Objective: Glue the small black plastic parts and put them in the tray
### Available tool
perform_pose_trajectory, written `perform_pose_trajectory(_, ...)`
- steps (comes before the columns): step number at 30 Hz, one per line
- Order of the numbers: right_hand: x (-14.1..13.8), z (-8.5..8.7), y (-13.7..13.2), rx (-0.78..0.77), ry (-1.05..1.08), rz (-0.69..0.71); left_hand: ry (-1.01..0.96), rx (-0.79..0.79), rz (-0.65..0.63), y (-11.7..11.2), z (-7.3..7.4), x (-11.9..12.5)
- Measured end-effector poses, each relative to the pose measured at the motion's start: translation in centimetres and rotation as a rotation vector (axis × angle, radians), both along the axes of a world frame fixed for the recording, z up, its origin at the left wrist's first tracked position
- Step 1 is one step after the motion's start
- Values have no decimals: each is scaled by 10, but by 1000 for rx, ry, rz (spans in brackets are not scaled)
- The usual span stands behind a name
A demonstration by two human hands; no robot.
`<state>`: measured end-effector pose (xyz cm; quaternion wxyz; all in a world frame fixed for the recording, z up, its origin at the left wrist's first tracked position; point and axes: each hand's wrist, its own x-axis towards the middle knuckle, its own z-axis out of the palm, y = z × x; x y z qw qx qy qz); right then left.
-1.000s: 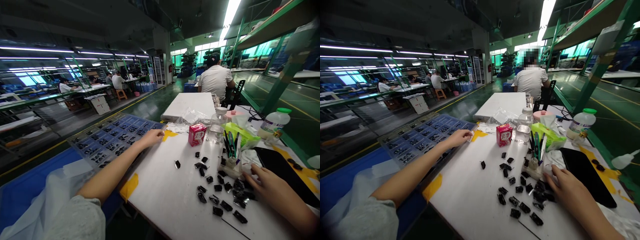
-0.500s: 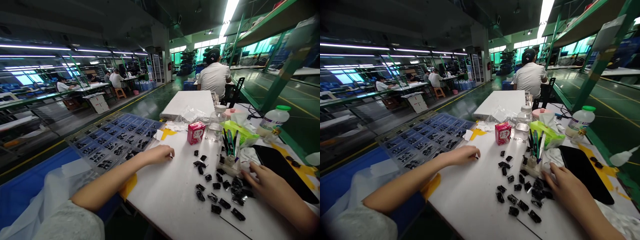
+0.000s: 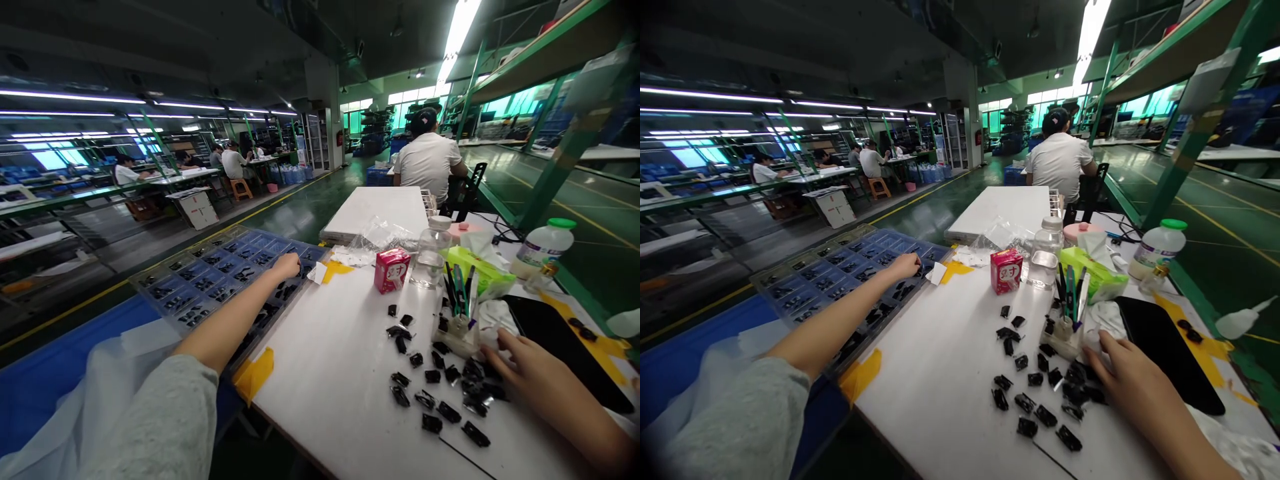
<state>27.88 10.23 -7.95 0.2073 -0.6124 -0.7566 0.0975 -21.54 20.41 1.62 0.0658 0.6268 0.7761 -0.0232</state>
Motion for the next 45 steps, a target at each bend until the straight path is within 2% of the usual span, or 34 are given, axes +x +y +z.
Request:
perform_pose_trajectory(6, 1, -1, 0, 16, -7, 1, 6, -10, 43, 12, -8, -4)
perform_pose_trajectory(16, 2, -4, 2, 24, 7, -1, -77, -13, 48, 13, -17, -14)
perform_pose_trajectory(27, -1, 2, -1, 23, 13, 4, 7, 56, -5, 9, -8, -20)
perform_pose_trajectory(39, 2, -5, 0, 40, -12, 24, 75, 129, -39, 7, 5, 0)
perform_pose_trajectory(45, 2, -5, 0, 64, -28, 22, 30, 105, -74, 14, 2, 1)
